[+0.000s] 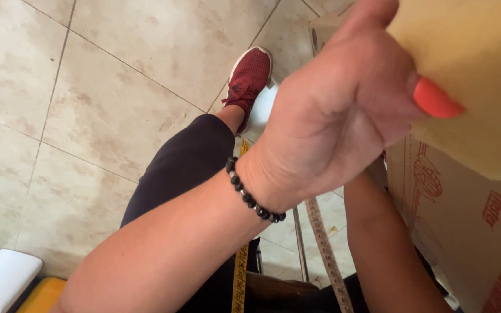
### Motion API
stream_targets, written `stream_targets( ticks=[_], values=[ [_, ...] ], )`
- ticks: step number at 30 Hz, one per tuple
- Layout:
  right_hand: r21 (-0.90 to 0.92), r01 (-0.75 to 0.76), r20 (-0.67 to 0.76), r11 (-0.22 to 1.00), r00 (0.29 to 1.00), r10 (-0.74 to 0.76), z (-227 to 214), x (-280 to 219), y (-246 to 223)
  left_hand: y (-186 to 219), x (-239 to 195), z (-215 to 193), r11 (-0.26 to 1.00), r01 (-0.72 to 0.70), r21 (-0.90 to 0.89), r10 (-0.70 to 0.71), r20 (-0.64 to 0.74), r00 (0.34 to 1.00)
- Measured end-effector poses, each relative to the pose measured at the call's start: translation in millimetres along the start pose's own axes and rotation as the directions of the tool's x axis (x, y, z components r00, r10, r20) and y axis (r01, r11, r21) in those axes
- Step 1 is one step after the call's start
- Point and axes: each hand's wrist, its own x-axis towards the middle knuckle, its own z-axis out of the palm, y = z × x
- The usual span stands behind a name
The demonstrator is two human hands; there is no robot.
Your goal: Using scissors to cut a large piece of yellow foam into many small pieces and collecting them in a box.
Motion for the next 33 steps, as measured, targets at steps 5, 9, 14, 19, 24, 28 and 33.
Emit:
stream_targets(
  ticks=[5, 9, 14, 19, 24, 28, 33],
  values=[
    [-0.018, -0.067, -0.022, 0.998, 0.998, 0.067, 7.0, -20.2, 28.8, 3.5, 16.2, -12.0, 0.972, -0.108, 0.209, 0.085, 0.117, 0.989],
    [-0.028, -0.123, -0.094, 0.992, 0.988, 0.12, 9.2, -10.5, 56.6, 19.0, 22.5, 2.6, 0.958, -0.128, 0.255, 0.063, 0.248, 0.967],
    [0.136, 0.009, -0.095, 0.991, 0.996, 0.004, -49.2, -188.7, 34.6, 38.8, 8.0, 20.9, 0.941, -0.145, 0.305, 0.094, 0.177, 0.98],
    [0.2, 0.168, -0.305, 0.965, 0.947, -0.102, -61.5, -334.4, 56.6, 47.1, -46.1, 19.1, 0.874, -0.286, 0.393, 0.157, 0.327, 0.932],
    [0.619, 0.413, -0.512, 0.668, 0.857, -0.057, -81.1, -496.9, 79.8, 46.7, -131.6, 16.2, 0.919, -0.174, 0.354, 0.12, 0.169, 0.978],
    [0.668, 0.539, -0.635, 0.513, 0.773, 0.014, -78.2, -534.2, 125.2, 32.5, -165.5, 4.7, 0.89, -0.149, 0.431, 0.108, 0.118, 0.987],
    [0.638, 0.612, -0.722, 0.468, 0.686, 0.087, -141.3, -538.8, 174.3, 23.3, -145.8, -34.8, 0.873, -0.027, 0.486, 0.009, 0.039, 0.999]
  ],
)
